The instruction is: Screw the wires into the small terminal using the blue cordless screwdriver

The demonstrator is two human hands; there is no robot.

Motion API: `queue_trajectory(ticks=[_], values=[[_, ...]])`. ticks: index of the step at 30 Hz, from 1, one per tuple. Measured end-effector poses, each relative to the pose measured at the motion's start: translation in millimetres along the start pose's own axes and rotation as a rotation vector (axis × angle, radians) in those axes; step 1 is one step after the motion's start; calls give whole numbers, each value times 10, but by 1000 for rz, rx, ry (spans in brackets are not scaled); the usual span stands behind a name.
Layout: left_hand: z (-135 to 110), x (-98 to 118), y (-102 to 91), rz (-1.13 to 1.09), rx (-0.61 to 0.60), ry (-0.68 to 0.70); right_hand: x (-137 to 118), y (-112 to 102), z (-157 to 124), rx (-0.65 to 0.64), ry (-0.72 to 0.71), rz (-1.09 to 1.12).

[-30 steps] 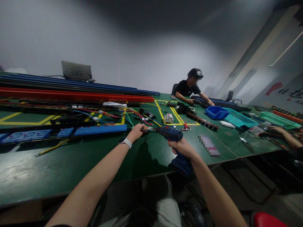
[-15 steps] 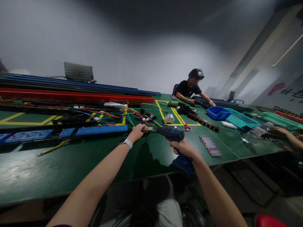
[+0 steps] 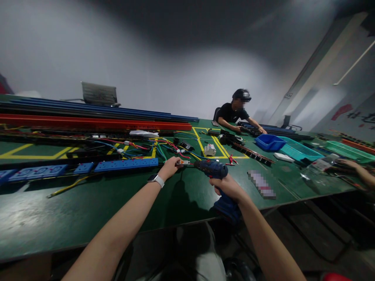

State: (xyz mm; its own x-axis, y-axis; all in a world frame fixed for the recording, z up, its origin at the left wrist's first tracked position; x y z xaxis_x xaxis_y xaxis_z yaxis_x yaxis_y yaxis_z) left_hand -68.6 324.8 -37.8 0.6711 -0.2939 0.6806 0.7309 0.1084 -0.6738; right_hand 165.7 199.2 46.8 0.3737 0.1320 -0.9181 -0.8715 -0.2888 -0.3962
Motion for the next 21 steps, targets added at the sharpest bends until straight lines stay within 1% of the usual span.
queue_trajectory(ticks=[5, 12, 21], values=[[0, -3, 18, -8, -12, 0, -10, -17, -2, 13, -12, 1], [25, -29, 38, -10, 5, 11, 18, -3, 13, -10, -43, -14], [14, -26, 38, 3, 11, 5, 27, -25, 5, 8, -21, -14]])
Point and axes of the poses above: each hand's wrist, its own z-axis towards the middle knuckle, its own y-axis out of the palm, x = y × z, the point moved 10 cm from there along z, towards the middle knuckle, and after that the axes turned 7 degrees about -y, right-handed, at the moved point
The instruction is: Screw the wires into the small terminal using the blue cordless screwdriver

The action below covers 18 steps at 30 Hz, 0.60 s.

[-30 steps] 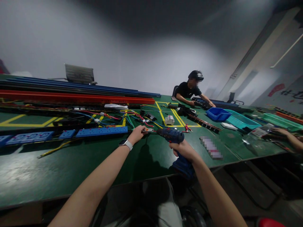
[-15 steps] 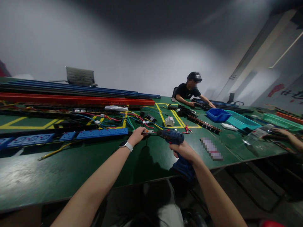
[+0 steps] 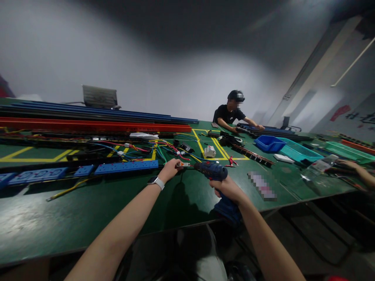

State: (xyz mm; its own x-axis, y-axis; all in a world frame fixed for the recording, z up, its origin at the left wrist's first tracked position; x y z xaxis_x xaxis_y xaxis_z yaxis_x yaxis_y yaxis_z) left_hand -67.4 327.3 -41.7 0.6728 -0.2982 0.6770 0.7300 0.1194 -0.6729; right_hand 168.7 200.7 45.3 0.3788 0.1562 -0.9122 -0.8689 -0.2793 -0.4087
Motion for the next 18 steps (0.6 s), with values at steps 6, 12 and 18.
queue_trajectory(ticks=[6, 12, 18], values=[[-2, 12, -10, 0, 1, 22, 3, -6, 3, 1, -25, -1], [-16, 22, -23, 4, -9, 0, -22, -2, -18, -4, 22, 12], [-17, 32, -28, -22, -12, 12, -48, -9, -30, 7, 33, 19]])
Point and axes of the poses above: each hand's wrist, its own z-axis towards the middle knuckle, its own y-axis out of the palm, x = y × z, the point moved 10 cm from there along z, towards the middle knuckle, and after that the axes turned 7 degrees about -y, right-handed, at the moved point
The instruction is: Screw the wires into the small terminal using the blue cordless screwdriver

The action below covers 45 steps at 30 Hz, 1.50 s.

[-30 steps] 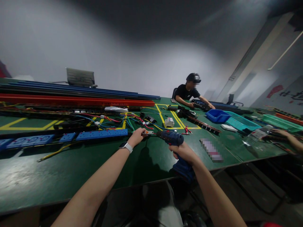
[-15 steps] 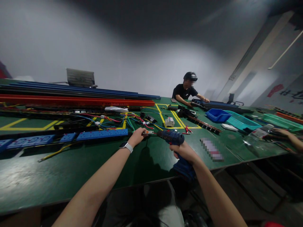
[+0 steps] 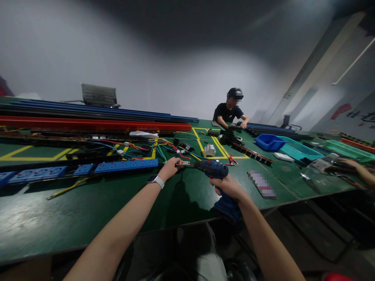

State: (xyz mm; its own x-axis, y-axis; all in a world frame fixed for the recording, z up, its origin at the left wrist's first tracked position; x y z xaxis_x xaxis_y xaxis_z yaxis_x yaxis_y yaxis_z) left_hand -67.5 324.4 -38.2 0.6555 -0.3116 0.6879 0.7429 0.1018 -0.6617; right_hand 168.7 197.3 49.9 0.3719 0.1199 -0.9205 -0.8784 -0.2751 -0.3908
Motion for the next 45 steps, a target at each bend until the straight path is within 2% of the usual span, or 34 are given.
queue_trajectory(ticks=[33, 38, 45], values=[[19, -10, 16, 9, 1, -16, 72, -21, 22, -7, -7, -4], [9, 17, -5, 16, 16, 10, 29, -7, 12, -15, -1, 13], [-3, 24, -14, 24, 2, -24, -10, 0, -6, 2, 5, 44]])
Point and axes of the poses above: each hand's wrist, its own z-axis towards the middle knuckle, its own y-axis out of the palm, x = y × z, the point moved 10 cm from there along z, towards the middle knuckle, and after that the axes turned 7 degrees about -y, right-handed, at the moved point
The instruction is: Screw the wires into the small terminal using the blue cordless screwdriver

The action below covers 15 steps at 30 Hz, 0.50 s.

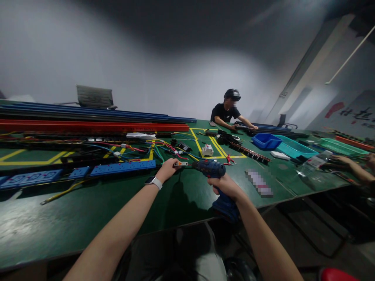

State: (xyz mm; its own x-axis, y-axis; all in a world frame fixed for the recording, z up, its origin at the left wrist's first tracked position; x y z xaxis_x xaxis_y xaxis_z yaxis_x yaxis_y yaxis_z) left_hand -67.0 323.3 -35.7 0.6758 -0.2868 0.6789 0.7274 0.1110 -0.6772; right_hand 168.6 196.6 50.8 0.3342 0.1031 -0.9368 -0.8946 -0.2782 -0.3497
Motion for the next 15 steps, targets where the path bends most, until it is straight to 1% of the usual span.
queue_trajectory(ticks=[8, 15], values=[[-1, 4, -16, -39, -2, -30, -1, -12, 5, -22, -10, -47], [21, -28, 14, -34, 6, 2, 17, -9, 5, -8, -22, -50]])
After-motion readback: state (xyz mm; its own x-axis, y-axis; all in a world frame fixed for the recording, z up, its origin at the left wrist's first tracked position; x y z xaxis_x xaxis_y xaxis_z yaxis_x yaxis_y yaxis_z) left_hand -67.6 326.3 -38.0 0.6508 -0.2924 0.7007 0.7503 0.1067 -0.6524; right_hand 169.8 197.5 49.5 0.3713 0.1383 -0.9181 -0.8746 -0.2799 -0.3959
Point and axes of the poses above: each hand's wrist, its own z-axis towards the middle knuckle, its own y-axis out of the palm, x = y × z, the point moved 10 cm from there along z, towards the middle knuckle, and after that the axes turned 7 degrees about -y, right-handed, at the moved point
